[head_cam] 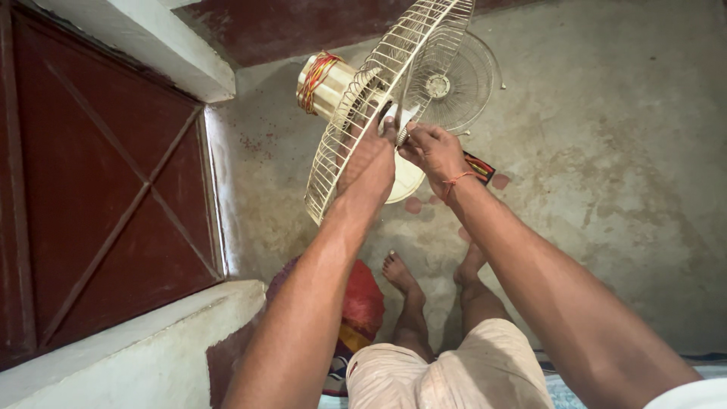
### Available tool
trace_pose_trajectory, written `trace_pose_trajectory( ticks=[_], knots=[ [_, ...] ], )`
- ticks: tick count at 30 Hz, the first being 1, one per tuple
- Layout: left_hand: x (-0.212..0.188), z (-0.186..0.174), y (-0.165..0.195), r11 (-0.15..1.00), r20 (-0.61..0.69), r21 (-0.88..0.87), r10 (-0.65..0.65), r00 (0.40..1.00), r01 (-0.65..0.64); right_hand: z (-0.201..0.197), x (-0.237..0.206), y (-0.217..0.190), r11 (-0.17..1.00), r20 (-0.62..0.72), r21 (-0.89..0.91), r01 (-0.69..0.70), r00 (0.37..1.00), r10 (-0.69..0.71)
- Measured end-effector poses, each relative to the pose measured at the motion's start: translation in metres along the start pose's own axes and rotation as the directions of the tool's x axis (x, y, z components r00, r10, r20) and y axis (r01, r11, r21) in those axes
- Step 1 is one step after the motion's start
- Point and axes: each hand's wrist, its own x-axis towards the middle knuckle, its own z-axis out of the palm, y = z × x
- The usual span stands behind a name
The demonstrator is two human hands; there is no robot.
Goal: The person services a pedestal fan on the floor. They use pliers to loosen the blade nut, remove the front grill guard, detach the fan blades from the motor hub, and handle the hub cap while working on the disassembled fan parts.
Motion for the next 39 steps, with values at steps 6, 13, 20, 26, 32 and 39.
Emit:
trace_pose_trajectory(
  ticks=[6,13,20,26,32,39],
  knots=[
    [-0.002,-0.01,0.004,0.991,0.068,-0.113,-0.062,0.996,0.07,0.005,-0.009,-0.007,0.996,-0.089,-0.089,-0.012,0.996,0.004],
    [0.001,0.003,-0.007,0.998,0.06,-0.042,0.049,0.997,-0.046,0.008,-0.009,-0.004,0.989,-0.096,-0.015,-0.145,0.985,0.143],
    [-0.002,-0.001,-0.004,0.995,-0.036,0.003,0.101,0.994,-0.101,0.002,-0.002,0.0,0.998,0.06,0.044,-0.037,0.998,0.034],
    [-0.004,-0.01,0.002,0.99,0.075,-0.12,-0.067,0.995,0.076,0.003,-0.004,0.001,0.999,0.025,0.035,-0.041,0.999,0.04],
    [0.003,0.005,-0.008,0.92,0.045,0.317,0.226,0.973,-0.229,0.01,-0.014,-0.011,0.995,-0.052,-0.103,-0.006,0.999,0.001],
    [-0.006,-0.015,0.002,0.997,0.028,-0.078,0.011,1.0,-0.009,0.009,-0.012,-0.012,0.982,-0.081,0.062,-0.181,0.979,0.186]
  ],
)
